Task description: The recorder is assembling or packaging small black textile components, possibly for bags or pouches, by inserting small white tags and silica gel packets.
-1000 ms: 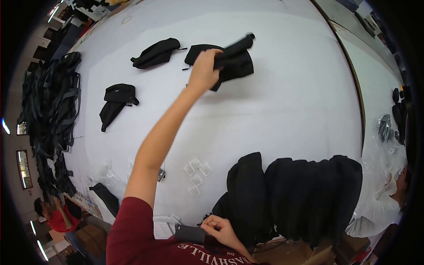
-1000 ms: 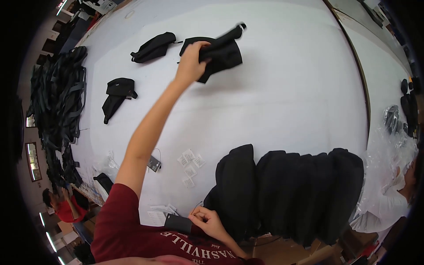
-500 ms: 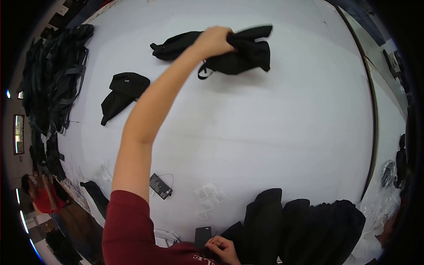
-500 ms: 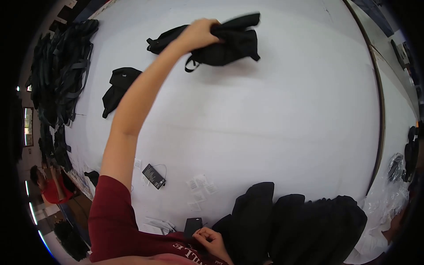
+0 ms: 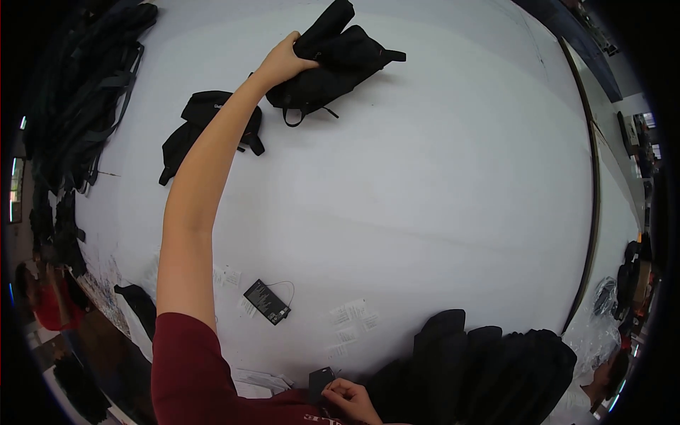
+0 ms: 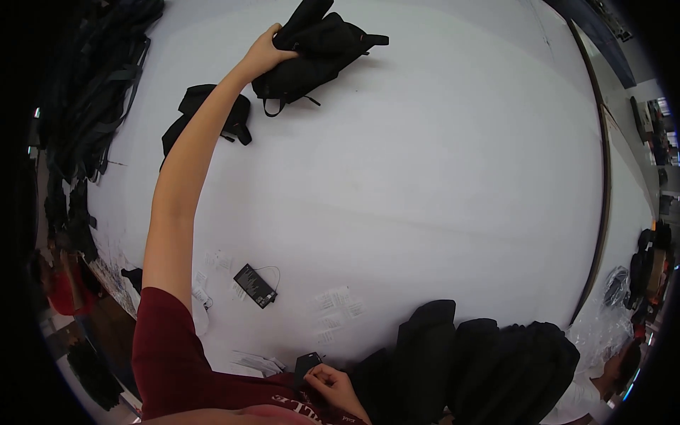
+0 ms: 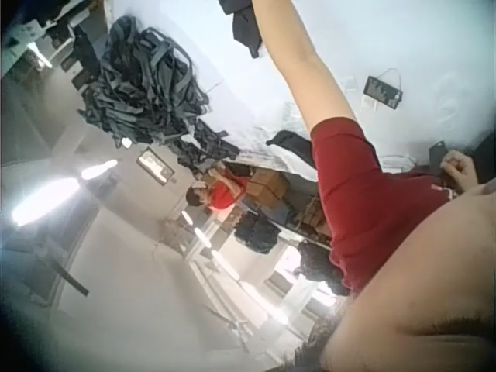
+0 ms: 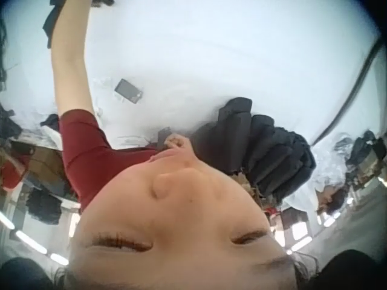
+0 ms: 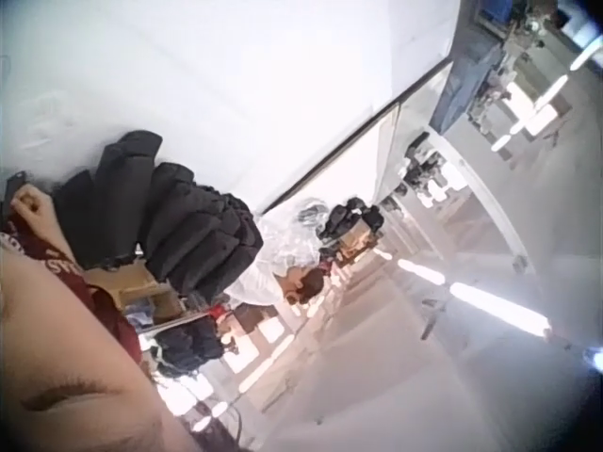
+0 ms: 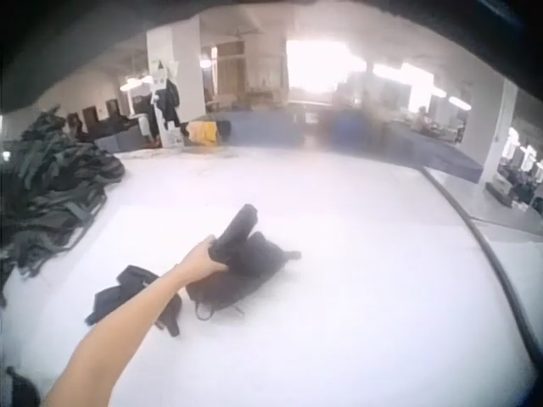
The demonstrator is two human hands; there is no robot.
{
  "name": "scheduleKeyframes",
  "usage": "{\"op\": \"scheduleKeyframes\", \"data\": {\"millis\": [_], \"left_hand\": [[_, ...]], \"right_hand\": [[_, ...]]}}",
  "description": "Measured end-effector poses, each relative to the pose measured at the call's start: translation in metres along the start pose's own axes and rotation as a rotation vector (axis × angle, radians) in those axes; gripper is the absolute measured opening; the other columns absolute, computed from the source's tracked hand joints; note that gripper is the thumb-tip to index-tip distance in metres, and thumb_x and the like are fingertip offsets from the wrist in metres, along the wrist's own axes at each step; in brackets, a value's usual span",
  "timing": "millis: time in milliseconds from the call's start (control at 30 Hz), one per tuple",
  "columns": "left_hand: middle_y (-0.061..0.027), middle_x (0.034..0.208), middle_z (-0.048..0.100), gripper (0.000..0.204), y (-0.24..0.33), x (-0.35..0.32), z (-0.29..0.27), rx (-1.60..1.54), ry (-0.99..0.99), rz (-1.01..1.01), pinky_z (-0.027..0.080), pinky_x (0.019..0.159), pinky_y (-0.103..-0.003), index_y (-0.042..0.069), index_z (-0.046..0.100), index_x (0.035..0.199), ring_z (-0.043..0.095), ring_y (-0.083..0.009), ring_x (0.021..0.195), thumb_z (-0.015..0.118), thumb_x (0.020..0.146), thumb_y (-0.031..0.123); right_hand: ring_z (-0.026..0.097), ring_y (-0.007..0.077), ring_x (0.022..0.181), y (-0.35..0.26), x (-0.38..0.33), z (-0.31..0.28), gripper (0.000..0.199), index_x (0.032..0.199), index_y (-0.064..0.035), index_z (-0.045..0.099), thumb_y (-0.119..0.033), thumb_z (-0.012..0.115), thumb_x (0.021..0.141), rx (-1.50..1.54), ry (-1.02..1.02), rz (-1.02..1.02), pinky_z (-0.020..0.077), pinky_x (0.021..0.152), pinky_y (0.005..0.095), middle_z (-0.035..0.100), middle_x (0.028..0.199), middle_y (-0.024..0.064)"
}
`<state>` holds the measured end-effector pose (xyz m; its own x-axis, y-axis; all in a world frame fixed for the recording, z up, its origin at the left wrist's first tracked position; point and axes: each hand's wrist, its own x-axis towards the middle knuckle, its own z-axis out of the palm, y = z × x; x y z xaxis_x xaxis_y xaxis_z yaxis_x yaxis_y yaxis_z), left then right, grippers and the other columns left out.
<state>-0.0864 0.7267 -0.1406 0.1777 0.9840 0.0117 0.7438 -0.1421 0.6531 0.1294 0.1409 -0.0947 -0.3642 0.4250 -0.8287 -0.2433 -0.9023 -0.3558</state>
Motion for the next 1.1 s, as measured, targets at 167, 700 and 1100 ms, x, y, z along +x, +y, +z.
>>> {"op": "scheduleKeyframes", "data": {"millis": [167,700,1100], "left_hand": [[-0.0188,0.096,0.064,0.057,-0.003,-0.074,-0.096,-0.576,0.178,-0.222,0.052,0.075,-0.031,-0.006,0.060,0.107,0.064,-0.0249,0.090,0.078,0.068,0.032],[-0.0136,0.108,0.062,0.068,-0.114,-0.138,-0.103,-0.181,-0.051,-0.454,0.049,0.086,-0.033,-0.001,0.054,0.120,0.061,-0.0222,0.099,0.077,0.069,0.037],[-0.0115,0.101,0.063,0.047,0.096,-0.351,-0.039,-0.924,-0.046,-0.398,0.050,0.080,-0.029,-0.003,0.056,0.114,0.061,-0.0177,0.089,0.071,0.076,0.021]], "right_hand": [[0.041,-0.0012,0.058,0.003,-0.006,0.009,0.009,0.087,-0.0014,0.060,-0.009,0.063,0.087,-0.088,-0.015,-0.018,0.0301,0.053,0.0151,0.050,0.062,-0.0075],[0.036,-0.0009,0.058,0.008,-0.002,0.040,0.007,0.084,-0.0001,0.057,-0.004,0.061,0.087,-0.121,0.021,-0.191,0.0281,0.053,0.0163,0.046,0.064,-0.0071],[0.035,-0.0020,0.055,0.031,-0.071,0.036,0.005,0.082,0.0004,0.061,-0.002,0.062,0.086,-0.113,0.187,-0.531,0.0259,0.051,0.0154,0.047,0.062,-0.0086]]}}
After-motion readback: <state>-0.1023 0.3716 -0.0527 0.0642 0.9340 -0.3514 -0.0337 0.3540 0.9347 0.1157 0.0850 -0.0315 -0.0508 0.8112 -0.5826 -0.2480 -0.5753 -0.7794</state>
